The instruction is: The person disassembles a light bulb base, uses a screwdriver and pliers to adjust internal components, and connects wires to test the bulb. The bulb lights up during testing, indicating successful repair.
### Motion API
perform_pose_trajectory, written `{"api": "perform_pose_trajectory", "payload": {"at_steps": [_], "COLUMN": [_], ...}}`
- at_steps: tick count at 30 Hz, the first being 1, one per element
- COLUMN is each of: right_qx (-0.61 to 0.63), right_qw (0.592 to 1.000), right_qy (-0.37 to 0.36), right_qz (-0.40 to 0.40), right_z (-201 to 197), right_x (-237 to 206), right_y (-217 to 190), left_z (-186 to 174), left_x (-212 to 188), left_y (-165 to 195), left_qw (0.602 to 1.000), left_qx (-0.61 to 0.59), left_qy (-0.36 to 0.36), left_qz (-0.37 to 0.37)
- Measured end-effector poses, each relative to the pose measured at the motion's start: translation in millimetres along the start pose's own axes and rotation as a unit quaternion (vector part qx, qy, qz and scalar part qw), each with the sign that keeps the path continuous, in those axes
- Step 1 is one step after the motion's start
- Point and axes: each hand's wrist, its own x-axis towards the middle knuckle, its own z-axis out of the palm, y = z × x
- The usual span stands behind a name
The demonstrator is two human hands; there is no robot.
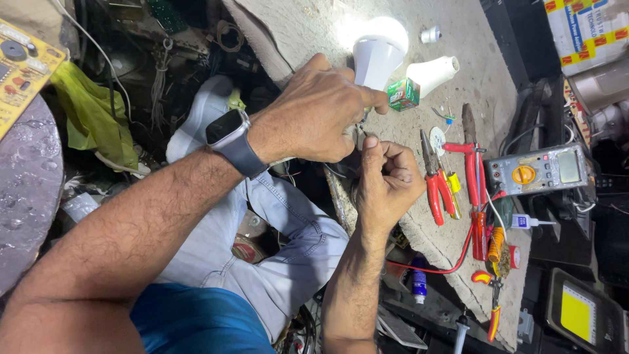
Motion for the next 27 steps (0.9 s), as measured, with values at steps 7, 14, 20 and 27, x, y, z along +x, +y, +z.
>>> {"api": "perform_pose_trajectory", "payload": {"at_steps": [7, 14, 20, 27], "right_qx": [-0.025, -0.016, -0.007, -0.019], "right_qw": [1.0, 1.0, 1.0, 0.999], "right_qy": [0.007, 0.019, 0.017, 0.024], "right_qz": [-0.002, 0.0, -0.013, -0.03], "right_z": [-1.4, 1.8, 2.0, 4.1], "right_x": [-1.0, -2.4, -4.6, -6.6], "right_y": [-3.0, -3.2, -3.5, -3.6], "left_z": [2.1, 2.5, 2.8, 2.3], "left_x": [0.0, 0.2, -0.5, -0.2], "left_y": [-0.5, -2.0, -2.8, -3.1], "left_qw": [1.0, 1.0, 1.0, 1.0], "left_qx": [0.007, 0.008, 0.0, 0.014], "left_qy": [0.001, 0.016, 0.013, 0.01], "left_qz": [0.011, 0.017, 0.013, 0.021]}}
